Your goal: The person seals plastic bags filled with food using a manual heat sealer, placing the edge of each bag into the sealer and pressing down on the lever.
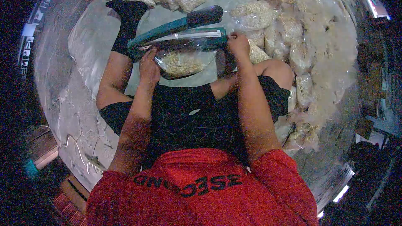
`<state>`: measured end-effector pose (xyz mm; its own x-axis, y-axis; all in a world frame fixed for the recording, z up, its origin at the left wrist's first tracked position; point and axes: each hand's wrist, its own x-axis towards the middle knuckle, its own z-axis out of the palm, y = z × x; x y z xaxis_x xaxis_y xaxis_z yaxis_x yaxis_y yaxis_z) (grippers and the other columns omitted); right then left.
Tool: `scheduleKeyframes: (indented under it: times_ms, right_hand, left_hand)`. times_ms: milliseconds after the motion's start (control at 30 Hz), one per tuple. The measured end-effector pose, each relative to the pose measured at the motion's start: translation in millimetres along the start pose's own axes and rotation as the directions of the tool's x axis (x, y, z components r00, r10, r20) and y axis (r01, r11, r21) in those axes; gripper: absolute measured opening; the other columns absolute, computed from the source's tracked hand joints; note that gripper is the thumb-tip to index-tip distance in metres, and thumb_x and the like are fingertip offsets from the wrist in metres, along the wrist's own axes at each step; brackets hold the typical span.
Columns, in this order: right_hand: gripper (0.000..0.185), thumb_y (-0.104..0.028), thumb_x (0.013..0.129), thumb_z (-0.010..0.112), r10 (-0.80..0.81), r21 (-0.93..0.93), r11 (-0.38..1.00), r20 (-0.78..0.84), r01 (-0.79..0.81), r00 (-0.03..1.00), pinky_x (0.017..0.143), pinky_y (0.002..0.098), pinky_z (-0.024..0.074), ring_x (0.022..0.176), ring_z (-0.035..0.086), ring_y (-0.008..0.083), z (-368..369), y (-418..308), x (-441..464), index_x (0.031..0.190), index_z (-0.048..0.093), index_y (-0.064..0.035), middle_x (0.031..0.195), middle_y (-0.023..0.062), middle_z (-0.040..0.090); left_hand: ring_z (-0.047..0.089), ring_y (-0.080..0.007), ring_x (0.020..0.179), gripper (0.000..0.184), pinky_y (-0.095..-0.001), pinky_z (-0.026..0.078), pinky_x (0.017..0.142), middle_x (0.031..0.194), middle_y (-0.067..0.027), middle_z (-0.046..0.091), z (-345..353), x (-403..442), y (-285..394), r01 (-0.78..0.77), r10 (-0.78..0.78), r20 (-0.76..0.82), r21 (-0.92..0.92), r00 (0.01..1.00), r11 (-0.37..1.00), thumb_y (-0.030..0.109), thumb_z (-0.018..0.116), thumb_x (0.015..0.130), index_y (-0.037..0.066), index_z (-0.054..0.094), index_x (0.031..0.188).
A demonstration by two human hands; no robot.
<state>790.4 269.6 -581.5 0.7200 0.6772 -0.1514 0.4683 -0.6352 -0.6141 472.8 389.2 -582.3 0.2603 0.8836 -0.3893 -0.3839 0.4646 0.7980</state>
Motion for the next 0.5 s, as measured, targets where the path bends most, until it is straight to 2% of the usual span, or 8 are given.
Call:
scheduleKeyframes:
  times_ms: [100,167,233,267,300,367,433,500]
  right_hand:
    - [0.033,-0.029,0.092,0.061,0.01,0.048,0.999,0.006,-0.011,1.0,0.085,0.0484,0.0526,0.096,0.067,0.0451,-0.4,-1.6,-1.9,0.101,0.072,0.0002,0.1,0.0272,0.069]
    - [0.036,-0.035,0.091,0.059,0.038,-0.154,0.988,0.088,-0.024,0.995,0.09,0.0491,0.053,0.097,0.069,0.0419,3.0,2.6,8.4,0.102,0.075,-0.004,0.102,0.023,0.072]
    - [0.037,-0.035,0.092,0.059,0.037,-0.168,0.986,0.061,-0.026,0.997,0.09,0.0492,0.053,0.097,0.068,0.0422,3.9,4.1,8.5,0.103,0.074,-0.0034,0.102,0.0236,0.071]
    - [0.037,-0.034,0.092,0.059,0.036,-0.18,0.983,0.04,-0.028,0.999,0.09,0.0493,0.0529,0.098,0.068,0.0424,4.0,2.5,6.3,0.105,0.074,-0.0028,0.103,0.0243,0.071]
    - [0.037,-0.034,0.092,0.059,0.035,-0.18,0.983,0.04,-0.027,0.999,0.09,0.0493,0.0529,0.098,0.068,0.0424,3.8,1.0,4.1,0.105,0.074,-0.0028,0.103,0.0243,0.071]
    - [0.04,-0.035,0.093,0.058,0.029,-0.057,0.998,-0.027,-0.031,0.999,0.091,0.0505,0.0522,0.099,0.067,0.0437,5.6,1.8,3.0,0.106,0.073,-0.001,0.104,0.0254,0.07]
    - [0.04,-0.036,0.093,0.058,0.052,-0.035,0.998,0.018,-0.052,0.998,0.092,0.0509,0.0518,0.1,0.067,0.044,5.5,4.4,6.9,0.105,0.072,-0.0009,0.105,0.0254,0.07]
    - [0.04,-0.037,0.093,0.059,0.076,-0.014,0.997,0.057,-0.075,0.995,0.092,0.0512,0.0515,0.1,0.067,0.0443,6.9,7.8,11.6,0.105,0.072,-0.0008,0.105,0.0255,0.07]
  left_hand:
    - [0.067,-0.0214,0.092,0.019,-0.0341,0.051,0.084,0.102,-0.0087,0.07,-0.3,0.0,1.5,0.017,-0.018,0.007,0.013,1.0,1.0,0.014,0.061,0.099,-0.002,0.067,0.106]
    - [0.067,-0.0216,0.092,0.019,-0.0341,0.051,0.084,0.102,-0.0088,0.07,-2.9,-0.3,0.3,0.009,-0.01,0.026,0.027,1.0,1.0,0.014,0.062,0.098,-0.002,0.067,0.106]
    - [0.067,-0.0219,0.091,0.019,-0.0342,0.052,0.084,0.102,-0.0089,0.07,-5.6,2.0,-1.2,-0.005,0.003,0.045,0.037,0.999,0.999,0.014,0.062,0.098,-0.002,0.067,0.106]
    - [0.066,-0.0227,0.097,0.022,-0.0358,0.051,0.09,0.107,-0.0097,0.069,-7.8,3.2,-3.0,-0.018,0.015,0.064,0.04,0.998,0.999,0.016,0.061,0.099,-0.001,0.065,0.111]
    - [0.065,-0.0236,0.103,0.025,-0.0374,0.05,0.096,0.111,-0.0104,0.069,-10.1,4.6,-4.6,-0.032,0.028,0.082,0.043,0.996,0.999,0.018,0.061,0.099,0.0,0.063,0.117]
    - [0.065,-0.0235,0.103,0.025,-0.0374,0.05,0.096,0.112,-0.0103,0.069,-8.9,4.1,-3.9,-0.024,0.02,0.063,0.056,0.998,0.998,0.018,0.061,0.099,0.0,0.062,0.117]
    - [0.064,-0.0234,0.104,0.025,-0.0373,0.049,0.097,0.112,-0.0102,0.069,-4.9,1.5,-1.7,-0.013,0.01,0.045,0.07,0.999,0.997,0.018,0.061,0.099,0.0,0.062,0.117]
    - [0.066,-0.0215,0.096,0.024,-0.0343,0.051,0.086,0.106,-0.0099,0.069,3.3,-2.7,2.7,-0.009,0.009,0.004,0.048,1.0,0.999,0.017,0.062,0.098,-0.004,0.065,0.11]
